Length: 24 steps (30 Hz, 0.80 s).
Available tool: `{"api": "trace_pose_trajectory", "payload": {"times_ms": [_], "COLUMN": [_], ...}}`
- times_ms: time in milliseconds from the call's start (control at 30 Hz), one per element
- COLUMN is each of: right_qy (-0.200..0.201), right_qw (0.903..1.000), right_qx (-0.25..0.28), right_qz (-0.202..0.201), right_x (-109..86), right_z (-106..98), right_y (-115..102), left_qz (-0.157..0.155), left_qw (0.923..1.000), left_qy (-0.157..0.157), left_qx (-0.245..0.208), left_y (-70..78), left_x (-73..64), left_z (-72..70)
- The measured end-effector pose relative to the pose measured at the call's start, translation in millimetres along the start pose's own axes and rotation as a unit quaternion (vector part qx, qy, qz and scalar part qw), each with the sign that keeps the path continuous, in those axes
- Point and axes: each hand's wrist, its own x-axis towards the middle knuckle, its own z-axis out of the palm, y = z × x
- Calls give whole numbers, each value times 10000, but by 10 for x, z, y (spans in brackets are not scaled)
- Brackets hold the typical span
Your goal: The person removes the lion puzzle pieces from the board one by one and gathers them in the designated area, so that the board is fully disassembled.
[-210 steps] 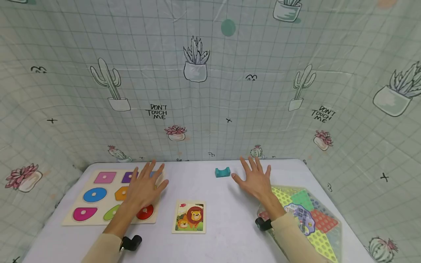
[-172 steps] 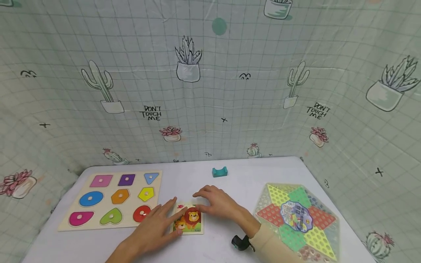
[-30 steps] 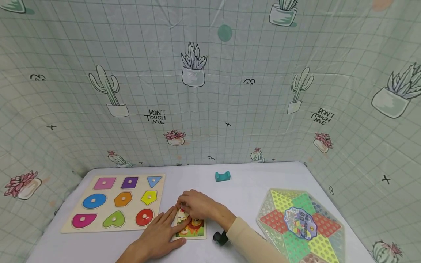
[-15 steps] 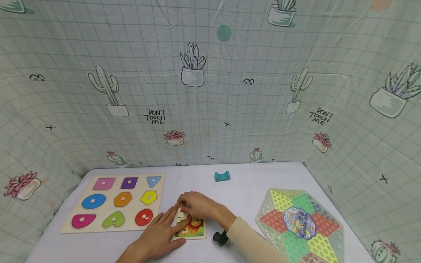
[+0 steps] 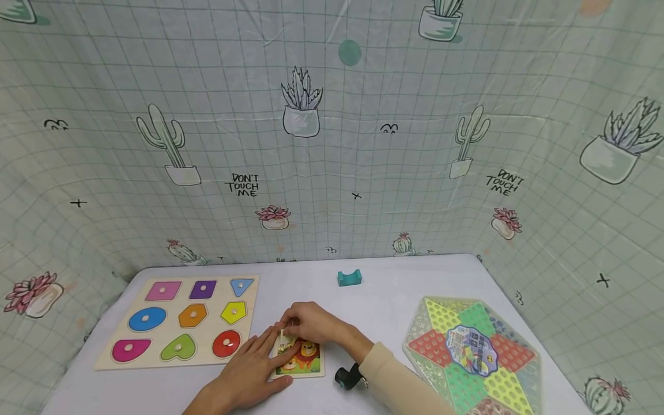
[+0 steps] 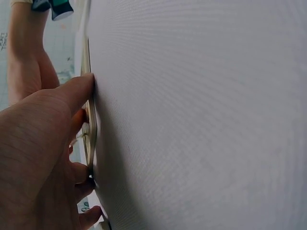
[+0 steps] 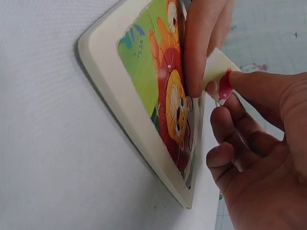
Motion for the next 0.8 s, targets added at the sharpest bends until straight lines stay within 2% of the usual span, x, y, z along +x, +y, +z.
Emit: {"api": "trace_pose_trajectory", "payload": {"times_ms": [200,367,600,800], "right_qy": [29,72,92,-96], "right_qw": [9999,9986,9965,9960], "right_qx": [149,509,796,794], "right_qz": [-11,104,217,402], "right_x": [-18,-63,-218,-416], "right_z": [-22,-73,-299,-519], "right_y": [-15,-13,15,184], "left_qz": [-10,17,13,-41], "left_qw": [10000,10000,10000,10000], "left_qy": [3,24,55,53], "left_qx": [-9,-88,-73,-54], "left_y": [4,20,12,16], "left_x": [-6,-18,-29,-23], "left_z": [-12,-30,-32,-23]}}
